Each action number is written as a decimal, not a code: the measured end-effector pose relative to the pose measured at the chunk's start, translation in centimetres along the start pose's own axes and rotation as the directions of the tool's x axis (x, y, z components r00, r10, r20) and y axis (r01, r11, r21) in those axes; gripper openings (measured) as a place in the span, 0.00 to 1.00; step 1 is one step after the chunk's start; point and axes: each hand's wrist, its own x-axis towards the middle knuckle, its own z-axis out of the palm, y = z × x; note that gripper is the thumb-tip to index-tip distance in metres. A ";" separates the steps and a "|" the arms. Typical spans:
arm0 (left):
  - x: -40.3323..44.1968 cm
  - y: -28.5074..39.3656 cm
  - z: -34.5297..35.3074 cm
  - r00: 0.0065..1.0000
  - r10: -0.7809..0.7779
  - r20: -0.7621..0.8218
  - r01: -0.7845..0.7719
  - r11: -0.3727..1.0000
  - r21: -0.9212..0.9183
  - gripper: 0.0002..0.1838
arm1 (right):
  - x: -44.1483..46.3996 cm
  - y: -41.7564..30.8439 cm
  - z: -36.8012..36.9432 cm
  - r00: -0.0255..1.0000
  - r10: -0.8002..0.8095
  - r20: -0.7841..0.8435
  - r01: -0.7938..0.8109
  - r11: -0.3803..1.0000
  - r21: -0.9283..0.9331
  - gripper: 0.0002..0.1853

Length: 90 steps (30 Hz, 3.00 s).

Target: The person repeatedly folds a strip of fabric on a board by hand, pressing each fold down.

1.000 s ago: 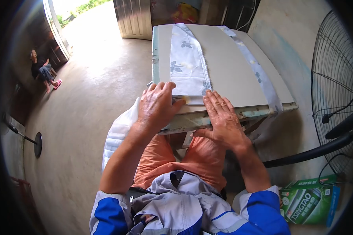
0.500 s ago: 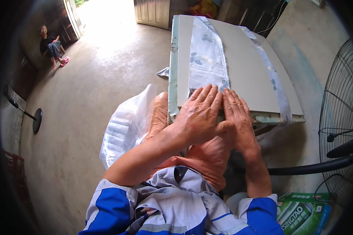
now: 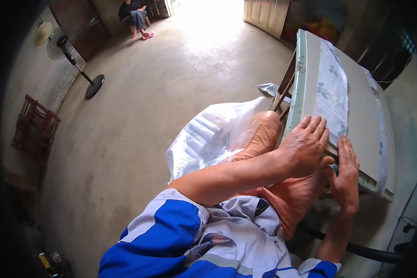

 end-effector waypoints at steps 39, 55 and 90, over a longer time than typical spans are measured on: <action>3.7 -3.5 -2.5 0.981 0.181 -0.071 -0.186 0.980 -0.073 0.07 | 2.8 1.7 -0.7 0.930 -0.112 -0.350 0.123 0.992 0.010 0.12; 3.7 -4.2 -2.9 0.995 0.019 -0.094 -0.030 0.993 -0.118 0.12 | 2.7 1.9 0.3 0.906 0.220 -0.362 -0.082 0.929 0.360 0.19; 4.5 -4.1 -2.3 0.971 -0.240 -0.014 0.240 0.969 0.057 0.24 | 3.6 -3.8 2.9 0.971 -0.100 -0.217 0.097 0.995 -0.025 0.45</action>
